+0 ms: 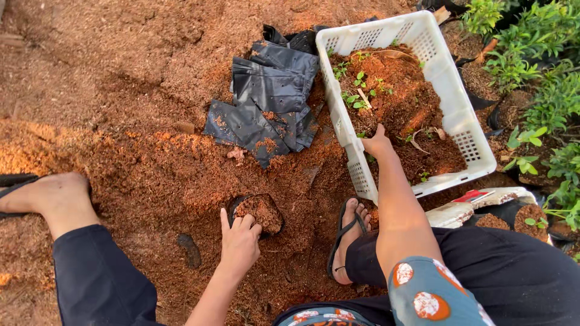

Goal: The person fills small plastic bags with soil from a large pile and plants seedlings into the soil by hand.

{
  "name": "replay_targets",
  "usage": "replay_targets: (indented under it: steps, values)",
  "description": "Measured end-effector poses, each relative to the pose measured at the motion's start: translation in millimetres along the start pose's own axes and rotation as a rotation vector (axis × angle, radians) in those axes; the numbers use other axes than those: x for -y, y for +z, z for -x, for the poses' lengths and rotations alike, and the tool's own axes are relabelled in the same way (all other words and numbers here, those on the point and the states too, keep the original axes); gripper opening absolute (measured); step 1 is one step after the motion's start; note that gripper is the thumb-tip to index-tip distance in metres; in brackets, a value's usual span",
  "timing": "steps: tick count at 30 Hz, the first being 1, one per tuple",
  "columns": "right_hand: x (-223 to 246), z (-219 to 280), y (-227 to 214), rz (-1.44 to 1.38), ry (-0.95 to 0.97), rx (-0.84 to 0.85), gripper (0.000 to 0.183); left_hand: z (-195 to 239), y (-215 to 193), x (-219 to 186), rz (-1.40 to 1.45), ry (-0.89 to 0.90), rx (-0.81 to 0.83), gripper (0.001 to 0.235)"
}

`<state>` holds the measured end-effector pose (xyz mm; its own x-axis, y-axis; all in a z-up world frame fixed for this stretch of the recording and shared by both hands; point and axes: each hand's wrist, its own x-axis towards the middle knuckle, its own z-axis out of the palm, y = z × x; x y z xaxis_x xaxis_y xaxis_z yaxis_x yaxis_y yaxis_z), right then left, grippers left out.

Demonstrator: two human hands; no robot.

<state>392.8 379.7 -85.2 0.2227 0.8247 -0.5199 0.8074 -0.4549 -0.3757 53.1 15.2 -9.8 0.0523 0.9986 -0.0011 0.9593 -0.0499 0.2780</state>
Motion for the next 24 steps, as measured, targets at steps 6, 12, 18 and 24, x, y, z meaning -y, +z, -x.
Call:
replay_targets:
  steps: [6,12,18,24]
  values:
    - [-11.6,-17.3,13.1,0.082,-0.048,-0.084,0.131,0.7,-2.4,1.0,0.032,0.0,-0.008,0.012]
    - [-3.6,-37.2,14.9,0.088,0.082,-0.018,0.138,-0.1,-0.5,0.6,0.005,-0.009,0.035,0.016]
    - [-8.4,-47.0,12.0,-0.049,0.028,0.057,0.136,-2.8,-1.3,-1.6,0.029,-0.048,0.086,0.015]
    - [-7.3,-41.7,6.7,0.019,0.029,0.081,0.108,-4.3,-2.1,-1.7,0.019,-0.005,0.0,0.016]
